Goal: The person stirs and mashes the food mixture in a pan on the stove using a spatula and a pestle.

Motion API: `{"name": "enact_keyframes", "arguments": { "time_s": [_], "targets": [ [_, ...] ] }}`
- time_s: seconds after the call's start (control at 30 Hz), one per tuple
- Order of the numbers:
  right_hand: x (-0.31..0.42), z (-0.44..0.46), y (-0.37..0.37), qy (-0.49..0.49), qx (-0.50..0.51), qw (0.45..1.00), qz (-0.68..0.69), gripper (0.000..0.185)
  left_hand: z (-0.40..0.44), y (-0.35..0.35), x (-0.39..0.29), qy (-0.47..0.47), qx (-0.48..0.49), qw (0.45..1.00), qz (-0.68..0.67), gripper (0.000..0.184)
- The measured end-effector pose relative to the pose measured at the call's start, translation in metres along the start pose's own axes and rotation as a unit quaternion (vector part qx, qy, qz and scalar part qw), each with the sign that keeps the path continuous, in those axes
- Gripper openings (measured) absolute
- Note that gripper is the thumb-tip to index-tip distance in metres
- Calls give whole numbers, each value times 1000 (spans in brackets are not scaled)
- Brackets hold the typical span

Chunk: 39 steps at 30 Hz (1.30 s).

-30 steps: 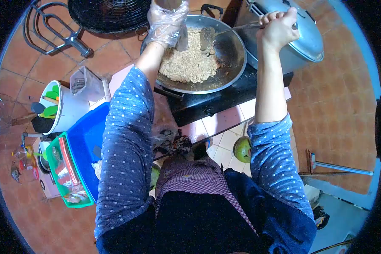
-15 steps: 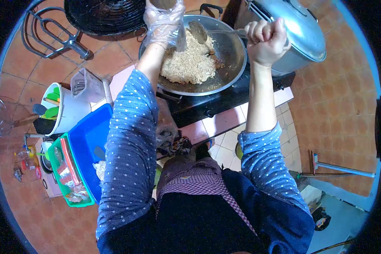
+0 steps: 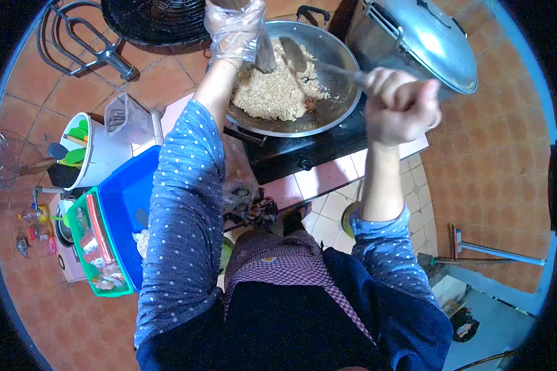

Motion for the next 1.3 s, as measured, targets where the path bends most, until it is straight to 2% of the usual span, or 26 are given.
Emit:
{"name": "enact_keyframes", "arguments": {
  "time_s": [0.03,0.07,0.1,0.17,0.2,0.37,0.4,0.43,0.5,0.53,0.57,0.6,0.63,0.7,0.8,0.83,0.93,1.0,1.07,1.1,1.13,1.17,1.2,1.23,1.3],
  "targets": [
    [5,10,6,-5,-33,999,-12,61,2,-1,-2,16,-1,999,-33,35],
    [8,20,11,-3,-46,999,-11,61,0,-7,5,108,28,992,-61,36],
    [11,30,17,0,-57,998,-9,62,0,-8,10,108,27,992,-60,36],
    [19,48,28,-5,-91,995,-37,62,7,-14,21,69,28,995,-64,41],
    [25,57,34,-3,-120,991,-52,60,12,-9,10,-22,-10,999,-22,49],
    [47,88,51,15,-181,980,-86,55,14,-14,21,-15,3,999,41,56],
    [48,89,50,10,-187,977,-103,53,13,-15,20,-42,4,998,53,56],
    [47,90,51,6,-193,974,-120,52,12,-16,20,-69,4,995,65,56],
    [19,82,47,-21,-196,973,-118,52,12,-19,23,-61,10,996,65,56],
    [-16,68,61,-56,-284,953,-92,53,12,-22,24,-44,24,998,34,56],
    [-54,60,63,-20,-253,959,-124,53,11,-25,27,-27,38,999,4,55],
    [-86,49,54,-65,-264,962,-13,53,9,-26,29,-26,39,999,4,55],
    [-90,54,61,-78,-238,968,20,53,8,-24,30,-47,30,998,36,55],
    [-90,59,51,-79,-210,974,22,53,5,-17,27,-64,24,995,70,54],
    [-78,71,50,-115,-240,962,-55,48,10,-21,28,8,51,998,40,56],
    [-71,77,53,-113,-240,963,-56,48,12,-22,29,7,51,998,38,56],
    [-35,100,64,-54,-185,979,-62,49,12,-19,35,-3,30,999,-17,55],
    [1,96,31,-18,-160,984,-81,49,11,-19,36,22,36,998,-42,55],
    [-16,84,23,-5,-196,974,-111,49,11,-20,41,45,40,996,-68,55],
    [-26,72,29,8,-234,962,-142,50,12,-18,39,23,35,999,-29,56],
    [-80,60,43,-24,-216,968,-125,49,12,-17,36,1,31,999,9,56],
    [-85,58,35,-54,-157,986,-33,50,11,-17,36,0,30,1000,7,56],
    [-90,52,33,-68,-166,984,-9,52,16,-17,35,-16,32,999,16,57],
    [-96,53,31,-71,-184,980,-36,55,9,-16,35,-20,41,999,26,59],
    [-88,66,12,-68,-112,990,-44,53,10,-21,38,-34,29,999,-12,60]
  ]
}}
Point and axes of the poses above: each hand's wrist, its own z-axis towards the middle knuckle, its own y-axis out of the back of the hand, x = y × z, the point moved 10 cm from there along z, towards the middle knuckle, and after that the axes turned 7 degrees about -y, right-handed, at the moved point
